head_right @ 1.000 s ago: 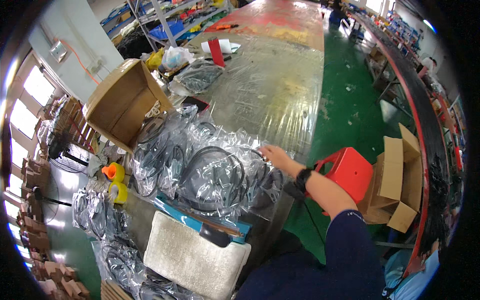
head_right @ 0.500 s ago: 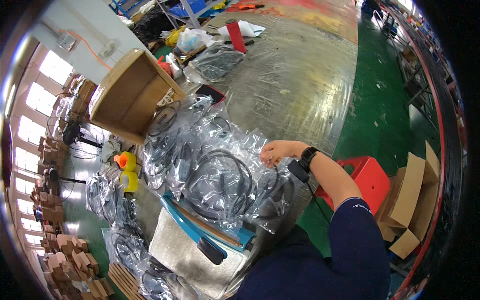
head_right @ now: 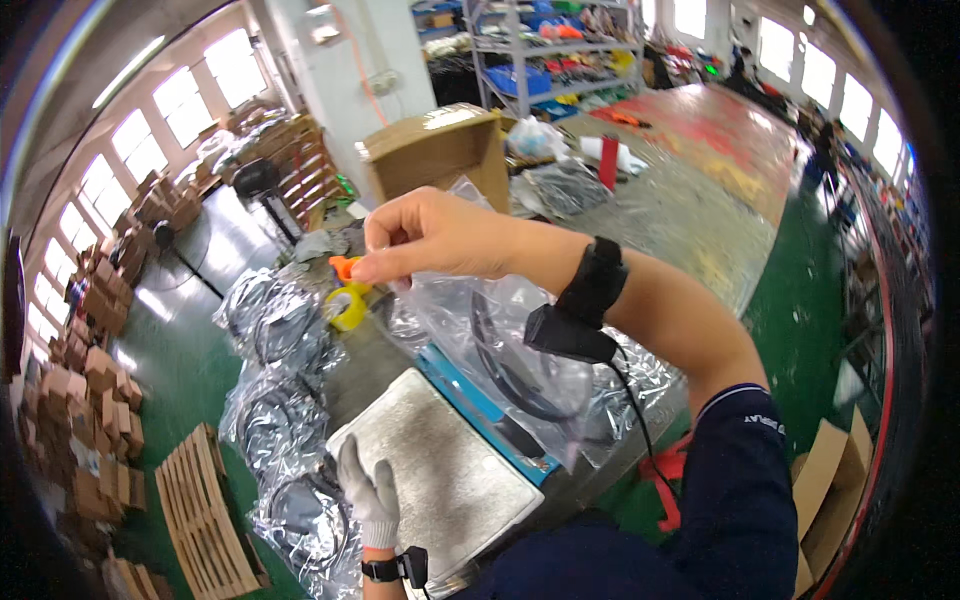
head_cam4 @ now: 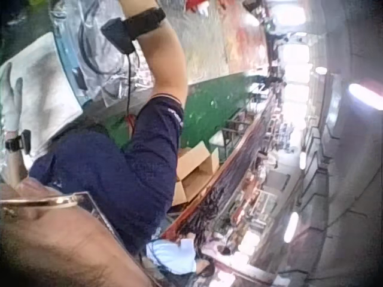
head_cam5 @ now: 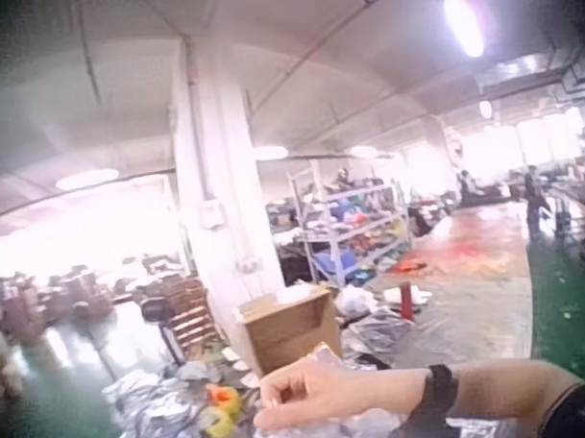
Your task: Sealing circular items into plastic bags using a heat sealer.
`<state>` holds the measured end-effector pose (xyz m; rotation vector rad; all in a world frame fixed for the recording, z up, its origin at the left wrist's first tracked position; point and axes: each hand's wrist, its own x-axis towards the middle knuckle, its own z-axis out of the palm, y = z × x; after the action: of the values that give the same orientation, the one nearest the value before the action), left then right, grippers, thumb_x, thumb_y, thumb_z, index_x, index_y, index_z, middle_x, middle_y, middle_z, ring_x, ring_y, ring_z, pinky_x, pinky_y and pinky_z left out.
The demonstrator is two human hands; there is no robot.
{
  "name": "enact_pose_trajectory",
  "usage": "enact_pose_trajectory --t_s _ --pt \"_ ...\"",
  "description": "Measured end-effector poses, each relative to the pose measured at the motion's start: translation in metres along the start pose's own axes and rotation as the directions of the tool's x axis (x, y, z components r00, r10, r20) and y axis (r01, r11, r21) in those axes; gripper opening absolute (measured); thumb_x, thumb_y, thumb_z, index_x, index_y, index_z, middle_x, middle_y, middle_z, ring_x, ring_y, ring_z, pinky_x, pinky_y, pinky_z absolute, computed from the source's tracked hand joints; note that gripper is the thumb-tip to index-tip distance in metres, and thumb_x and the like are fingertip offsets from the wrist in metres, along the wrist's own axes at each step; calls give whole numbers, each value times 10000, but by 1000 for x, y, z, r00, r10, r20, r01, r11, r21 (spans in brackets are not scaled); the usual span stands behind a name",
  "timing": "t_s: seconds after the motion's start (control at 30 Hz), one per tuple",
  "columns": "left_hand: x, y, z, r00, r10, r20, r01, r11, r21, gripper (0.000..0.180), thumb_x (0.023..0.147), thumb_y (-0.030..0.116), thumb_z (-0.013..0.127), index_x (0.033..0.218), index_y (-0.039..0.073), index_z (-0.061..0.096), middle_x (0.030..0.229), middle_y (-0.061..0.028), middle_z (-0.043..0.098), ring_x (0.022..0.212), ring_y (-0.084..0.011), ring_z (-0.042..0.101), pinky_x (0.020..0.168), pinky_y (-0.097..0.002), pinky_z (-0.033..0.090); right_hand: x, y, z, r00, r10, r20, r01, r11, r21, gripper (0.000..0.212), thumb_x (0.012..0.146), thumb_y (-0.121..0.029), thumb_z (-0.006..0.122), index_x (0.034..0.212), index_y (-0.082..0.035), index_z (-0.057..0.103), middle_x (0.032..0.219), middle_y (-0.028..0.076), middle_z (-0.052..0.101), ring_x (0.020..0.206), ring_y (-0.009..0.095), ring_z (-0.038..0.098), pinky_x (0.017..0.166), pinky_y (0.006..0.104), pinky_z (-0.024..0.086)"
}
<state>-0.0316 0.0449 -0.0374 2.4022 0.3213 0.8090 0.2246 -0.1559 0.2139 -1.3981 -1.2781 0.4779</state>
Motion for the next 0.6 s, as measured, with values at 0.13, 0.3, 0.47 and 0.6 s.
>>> enact_pose_trajectory --t_s 0.13,0.3,0.47,0.6 --pt "1 -11 -21 961 -82 263 162 941 -299 637 915 273 651 1411 -62 431 1367 -275 536 1270 -400 515 1096 -445 381 33 -52 45 994 76 79 -71 996 -59 328 908 -221 711 679 -96 512 614 -40 510 608 61 519 1106 461 420" --pt "-1 -44 -21 875 -41 482 278 858 -433 599 1022 324 529 1448 -69 380 1399 -239 528 1339 -307 483 1118 -374 367 23 -71 64 986 1 168 13 997 -80 301 890 -206 725 676 -97 544 666 -40 556 628 59 505 996 377 489" --pt "15 -56 -48 729 21 684 579 513 -633 573 1032 340 511 1438 -55 423 1332 -117 576 1201 -179 551 1040 -306 426 -8 -31 86 989 -40 143 53 995 -85 270 835 -114 757 659 -114 552 640 -49 530 626 85 520 1132 534 360" --pt "-3 -86 -55 650 -92 754 732 342 -589 474 992 249 577 1371 -30 519 1153 -33 642 1007 -108 585 905 -249 467 -39 5 106 996 -21 83 32 991 -132 231 812 -86 781 679 -110 593 649 -49 561 636 108 552 1134 537 338"
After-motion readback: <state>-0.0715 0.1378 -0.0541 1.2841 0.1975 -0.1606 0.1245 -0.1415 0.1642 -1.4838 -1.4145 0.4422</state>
